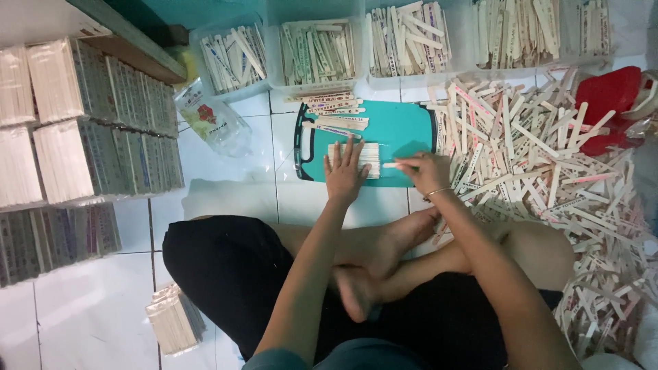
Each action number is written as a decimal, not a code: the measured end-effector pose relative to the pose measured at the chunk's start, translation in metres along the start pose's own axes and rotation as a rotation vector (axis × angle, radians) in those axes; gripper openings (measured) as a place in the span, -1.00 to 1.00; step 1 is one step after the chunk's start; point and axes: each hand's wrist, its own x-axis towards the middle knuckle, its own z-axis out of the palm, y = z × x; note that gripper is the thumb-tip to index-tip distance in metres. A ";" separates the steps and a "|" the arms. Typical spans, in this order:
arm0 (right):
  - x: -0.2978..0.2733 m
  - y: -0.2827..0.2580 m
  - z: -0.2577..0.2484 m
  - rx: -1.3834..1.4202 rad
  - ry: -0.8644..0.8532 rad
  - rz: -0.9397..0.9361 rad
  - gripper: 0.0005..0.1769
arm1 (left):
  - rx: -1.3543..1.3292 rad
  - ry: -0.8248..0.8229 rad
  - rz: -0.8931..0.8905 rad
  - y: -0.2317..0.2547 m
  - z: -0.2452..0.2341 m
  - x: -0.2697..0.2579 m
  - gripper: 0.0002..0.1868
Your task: The person is sorting and bundling thin wooden sticks from a large pile on the floor into organized groups.
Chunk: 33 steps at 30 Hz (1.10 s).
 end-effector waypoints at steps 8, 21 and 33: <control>0.002 -0.019 0.008 -0.011 0.012 -0.163 -0.94 | -0.041 0.019 0.006 -0.002 0.002 0.001 -0.29; 0.000 -0.008 0.027 -0.198 -0.038 -0.148 -0.90 | -0.093 -0.007 0.046 -0.012 0.005 0.006 -0.25; -0.014 0.000 0.060 -0.267 0.071 -0.150 -0.88 | -0.023 -0.013 0.047 -0.010 -0.001 0.003 -0.21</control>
